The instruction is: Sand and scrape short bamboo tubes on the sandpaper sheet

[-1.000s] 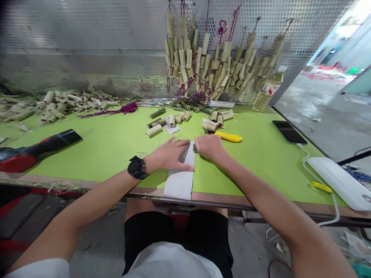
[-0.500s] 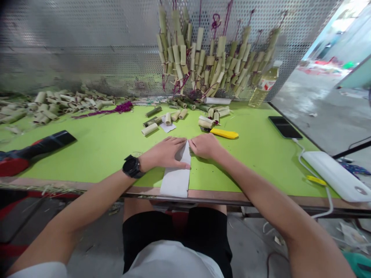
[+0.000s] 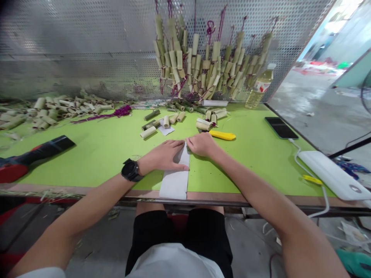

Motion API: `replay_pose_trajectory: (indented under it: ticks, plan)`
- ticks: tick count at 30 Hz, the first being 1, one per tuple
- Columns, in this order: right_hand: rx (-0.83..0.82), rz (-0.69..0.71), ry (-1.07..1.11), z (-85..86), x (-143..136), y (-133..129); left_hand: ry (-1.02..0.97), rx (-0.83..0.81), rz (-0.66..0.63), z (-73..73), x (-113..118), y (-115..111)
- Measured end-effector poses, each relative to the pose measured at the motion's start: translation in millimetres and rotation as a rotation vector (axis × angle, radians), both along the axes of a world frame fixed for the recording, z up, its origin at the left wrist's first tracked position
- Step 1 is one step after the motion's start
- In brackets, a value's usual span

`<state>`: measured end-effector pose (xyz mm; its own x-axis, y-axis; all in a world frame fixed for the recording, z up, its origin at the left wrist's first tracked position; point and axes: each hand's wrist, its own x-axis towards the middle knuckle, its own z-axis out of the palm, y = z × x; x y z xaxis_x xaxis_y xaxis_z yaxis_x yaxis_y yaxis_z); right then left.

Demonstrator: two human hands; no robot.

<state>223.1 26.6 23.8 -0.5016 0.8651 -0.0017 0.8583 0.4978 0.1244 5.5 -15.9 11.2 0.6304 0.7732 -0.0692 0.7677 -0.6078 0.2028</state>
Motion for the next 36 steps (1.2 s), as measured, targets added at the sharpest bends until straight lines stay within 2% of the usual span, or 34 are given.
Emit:
replay_pose_trajectory:
  ticks: [4,10,13,16,20,23,26,29,33,36]
  plan:
    - [0.028,-0.11,0.042,-1.2,0.2,7.4,0.006,0.004,0.01,1.4,0.0,-1.0]
    - [0.001,0.073,-0.007,1.7,2.3,-14.0,-0.032,0.01,0.004,-2.1,-1.7,1.7]
    - [-0.025,0.057,0.063,-0.7,5.3,-16.9,-0.03,0.008,-0.003,-1.6,-2.2,1.2]
    - [-0.091,-0.054,0.385,-8.7,8.1,-9.2,-0.016,-0.011,0.009,0.8,-2.0,-1.1]
    - [-0.345,-0.134,0.959,-22.1,9.5,-2.3,-0.026,-0.01,0.023,0.5,-2.1,-2.8]
    - [-0.532,-0.125,1.137,-26.6,8.9,-4.9,-0.037,0.006,0.01,-2.6,-2.8,-1.9]
    - [-0.605,-0.136,1.167,-26.3,8.5,-7.6,-0.035,0.0,-0.001,-3.2,-2.7,-1.5]
    - [-0.598,-0.141,1.129,-27.4,8.7,-5.4,-0.054,-0.023,0.019,0.5,-0.4,-3.9]
    - [-0.512,-0.061,1.153,-34.2,8.6,-0.1,-0.124,-0.032,0.039,6.0,4.0,-8.8]
    - [-0.596,-0.025,1.189,-36.7,8.6,-0.8,-0.154,-0.018,0.037,6.5,5.6,-9.6]
